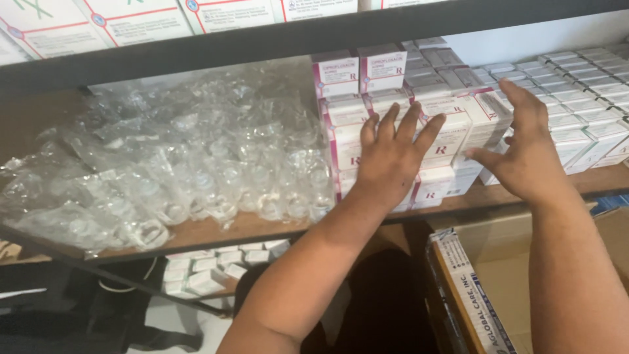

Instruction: The person organizes small white boxes with pink labels on a shelf, stacking them neatly. They also handle and arrange numerous clear plastic-wrapped items on the same shelf.

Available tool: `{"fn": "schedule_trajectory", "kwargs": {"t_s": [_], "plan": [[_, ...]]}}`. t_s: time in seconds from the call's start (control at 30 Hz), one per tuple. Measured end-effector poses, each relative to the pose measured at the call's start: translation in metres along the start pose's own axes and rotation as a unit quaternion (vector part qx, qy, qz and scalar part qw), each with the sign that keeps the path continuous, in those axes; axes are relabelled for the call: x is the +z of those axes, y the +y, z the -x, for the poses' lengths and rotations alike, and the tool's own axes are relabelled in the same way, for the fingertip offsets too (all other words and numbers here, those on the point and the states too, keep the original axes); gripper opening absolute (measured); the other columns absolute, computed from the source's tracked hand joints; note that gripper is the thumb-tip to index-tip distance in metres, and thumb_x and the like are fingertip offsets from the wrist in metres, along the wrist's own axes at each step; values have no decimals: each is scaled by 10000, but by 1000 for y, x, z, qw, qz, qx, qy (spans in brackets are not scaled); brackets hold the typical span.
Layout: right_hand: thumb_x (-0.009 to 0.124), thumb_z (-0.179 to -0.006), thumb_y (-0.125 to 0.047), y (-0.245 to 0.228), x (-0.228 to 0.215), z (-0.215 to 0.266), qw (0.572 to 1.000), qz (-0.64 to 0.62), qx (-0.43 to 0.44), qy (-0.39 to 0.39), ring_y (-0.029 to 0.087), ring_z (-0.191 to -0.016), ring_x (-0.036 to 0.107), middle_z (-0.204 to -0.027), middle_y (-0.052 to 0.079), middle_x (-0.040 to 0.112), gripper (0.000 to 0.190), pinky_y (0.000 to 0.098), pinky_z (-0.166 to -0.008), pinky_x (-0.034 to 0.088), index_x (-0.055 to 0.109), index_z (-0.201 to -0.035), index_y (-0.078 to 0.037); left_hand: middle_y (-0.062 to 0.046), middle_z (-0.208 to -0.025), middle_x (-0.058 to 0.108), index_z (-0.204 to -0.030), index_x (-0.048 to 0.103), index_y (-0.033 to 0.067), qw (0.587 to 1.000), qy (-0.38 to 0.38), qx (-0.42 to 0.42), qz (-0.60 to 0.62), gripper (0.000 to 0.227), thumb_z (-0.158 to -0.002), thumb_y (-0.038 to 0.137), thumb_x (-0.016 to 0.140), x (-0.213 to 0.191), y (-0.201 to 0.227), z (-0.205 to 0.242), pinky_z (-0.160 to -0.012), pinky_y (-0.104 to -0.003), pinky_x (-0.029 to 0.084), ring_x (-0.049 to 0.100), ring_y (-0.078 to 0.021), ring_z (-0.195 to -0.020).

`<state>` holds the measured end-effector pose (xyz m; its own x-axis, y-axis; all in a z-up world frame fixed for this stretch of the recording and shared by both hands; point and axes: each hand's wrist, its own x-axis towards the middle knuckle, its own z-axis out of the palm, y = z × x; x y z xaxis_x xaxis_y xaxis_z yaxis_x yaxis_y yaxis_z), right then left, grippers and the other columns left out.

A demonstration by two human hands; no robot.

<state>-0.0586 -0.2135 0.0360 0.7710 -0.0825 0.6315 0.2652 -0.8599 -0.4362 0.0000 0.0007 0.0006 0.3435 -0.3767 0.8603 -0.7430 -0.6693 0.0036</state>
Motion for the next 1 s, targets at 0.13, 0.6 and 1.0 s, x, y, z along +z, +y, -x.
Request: {"fn": "schedule_trajectory", "kwargs": {"t_s": [0.13, 0.6, 1.0], "plan": [[968, -602, -145, -24, 5, -3, 992, 89, -91, 23, 511, -1315, 482, -1471, 321, 407, 1067, 509, -1032, 475, 438, -1523, -50, -158, -1483, 571, -1452, 581, 222, 1000, 2, 2, -4, 489, -975, 111, 569, 0, 0, 1, -1157, -595, 383, 552, -389, -1373], [978, -663, -167, 12, 27, 5, 996, 76, -36, 34, 413, -1276, 569, -1382, 266, 591, 960, 476, -1039, 494, 486, -1475, -27, -125, -1511, 543, -1480, 580, 232, 998, 35, 27, -32, 511, -984, 106, 597, -4, 2, 8, -1163, -543, 395, 520, -341, -1392], [717, -884, 97, 44, 25, -3, 984, -160, 78, -4, 252, -1194, 661, -1433, 164, 598, 737, 345, -937, 563, 454, -1551, -76, -142, -1501, 545, -1492, 547, 218, 1000, -2, 18, -21, 556, -957, 76, 599, -1, -3, 1, -1155, -560, 382, 521, -357, -1381]]}}
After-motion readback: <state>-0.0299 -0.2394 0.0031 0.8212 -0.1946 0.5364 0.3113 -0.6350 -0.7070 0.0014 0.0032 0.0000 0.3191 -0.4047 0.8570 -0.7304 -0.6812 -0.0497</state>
